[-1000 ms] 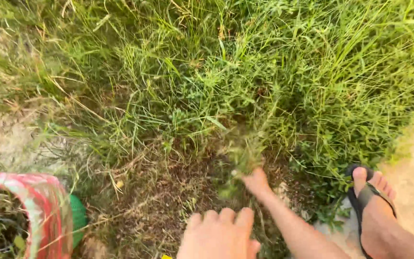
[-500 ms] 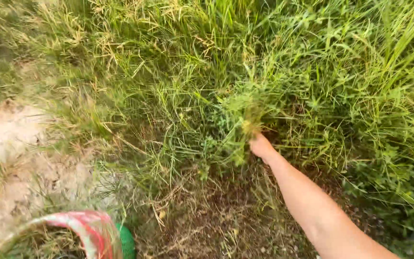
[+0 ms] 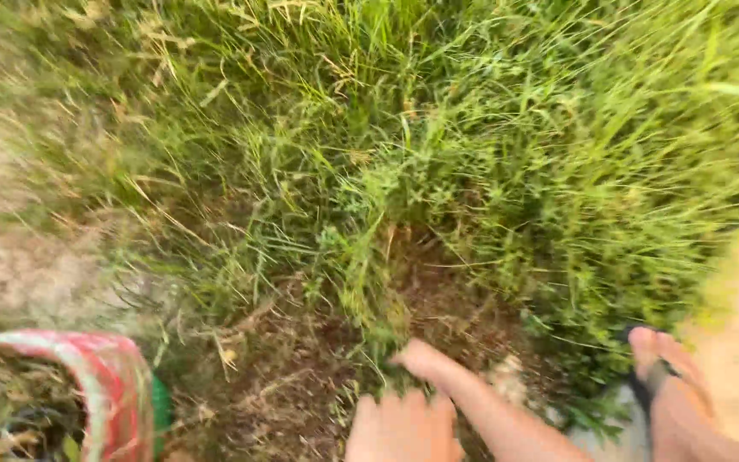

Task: Manually pulling weeds from the ground and placing them into a basket.

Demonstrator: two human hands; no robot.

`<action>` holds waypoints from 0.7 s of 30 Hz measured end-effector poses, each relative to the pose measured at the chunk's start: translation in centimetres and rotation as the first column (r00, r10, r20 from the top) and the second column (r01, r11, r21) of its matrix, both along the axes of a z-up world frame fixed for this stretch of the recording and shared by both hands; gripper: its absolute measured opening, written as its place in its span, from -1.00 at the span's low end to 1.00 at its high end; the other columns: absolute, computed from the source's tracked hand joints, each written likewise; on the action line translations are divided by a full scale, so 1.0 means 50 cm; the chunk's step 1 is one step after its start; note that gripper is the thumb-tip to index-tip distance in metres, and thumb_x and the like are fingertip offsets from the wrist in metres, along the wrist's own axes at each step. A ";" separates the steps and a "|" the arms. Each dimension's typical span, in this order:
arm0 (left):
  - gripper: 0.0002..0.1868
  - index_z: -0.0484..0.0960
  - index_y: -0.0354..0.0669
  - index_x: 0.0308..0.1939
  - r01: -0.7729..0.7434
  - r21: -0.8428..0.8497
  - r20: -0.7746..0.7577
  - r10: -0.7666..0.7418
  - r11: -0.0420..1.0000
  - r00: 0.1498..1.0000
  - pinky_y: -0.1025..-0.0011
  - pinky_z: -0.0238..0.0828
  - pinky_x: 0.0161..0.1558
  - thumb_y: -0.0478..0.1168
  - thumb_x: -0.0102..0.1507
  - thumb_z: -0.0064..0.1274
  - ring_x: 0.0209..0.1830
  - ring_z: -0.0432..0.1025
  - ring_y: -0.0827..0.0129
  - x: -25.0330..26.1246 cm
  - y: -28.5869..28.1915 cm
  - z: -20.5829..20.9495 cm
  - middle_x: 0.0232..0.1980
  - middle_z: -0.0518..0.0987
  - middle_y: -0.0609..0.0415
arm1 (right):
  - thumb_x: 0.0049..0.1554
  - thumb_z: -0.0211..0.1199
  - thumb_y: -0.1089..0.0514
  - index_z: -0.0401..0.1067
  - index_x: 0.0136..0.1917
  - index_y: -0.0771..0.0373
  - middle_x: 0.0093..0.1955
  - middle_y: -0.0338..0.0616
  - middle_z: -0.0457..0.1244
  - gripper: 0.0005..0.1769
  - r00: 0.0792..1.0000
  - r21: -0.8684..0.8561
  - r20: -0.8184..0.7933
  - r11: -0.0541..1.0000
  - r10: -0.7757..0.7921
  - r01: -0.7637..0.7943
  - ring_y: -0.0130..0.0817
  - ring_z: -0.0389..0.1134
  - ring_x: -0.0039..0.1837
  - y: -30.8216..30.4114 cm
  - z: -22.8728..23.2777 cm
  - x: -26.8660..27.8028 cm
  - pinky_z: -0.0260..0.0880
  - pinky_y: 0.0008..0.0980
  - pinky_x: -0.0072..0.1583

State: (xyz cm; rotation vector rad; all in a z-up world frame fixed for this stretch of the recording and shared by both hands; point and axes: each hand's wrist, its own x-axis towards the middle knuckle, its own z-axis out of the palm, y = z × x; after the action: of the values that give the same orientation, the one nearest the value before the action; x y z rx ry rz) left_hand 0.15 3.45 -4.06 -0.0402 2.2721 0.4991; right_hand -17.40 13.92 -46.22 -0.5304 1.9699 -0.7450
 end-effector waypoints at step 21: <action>-0.24 0.30 -0.13 0.43 -0.061 0.204 -0.147 0.092 0.977 0.985 -0.13 0.29 0.23 0.19 0.26 0.02 0.26 0.41 -0.07 0.133 -0.142 0.045 0.24 0.49 -0.24 | 0.00 0.31 0.30 0.17 0.53 0.23 0.28 0.26 0.31 -0.16 0.787 0.011 -0.602 0.984 -0.135 0.177 0.12 0.34 0.32 -0.028 0.317 -0.140 0.37 -0.08 0.31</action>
State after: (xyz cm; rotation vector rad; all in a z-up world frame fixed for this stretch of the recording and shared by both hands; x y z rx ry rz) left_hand 6.79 -3.67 -1.79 0.0127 2.3678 0.7929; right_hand -24.40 12.51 -30.38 -0.6204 2.6527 -0.6545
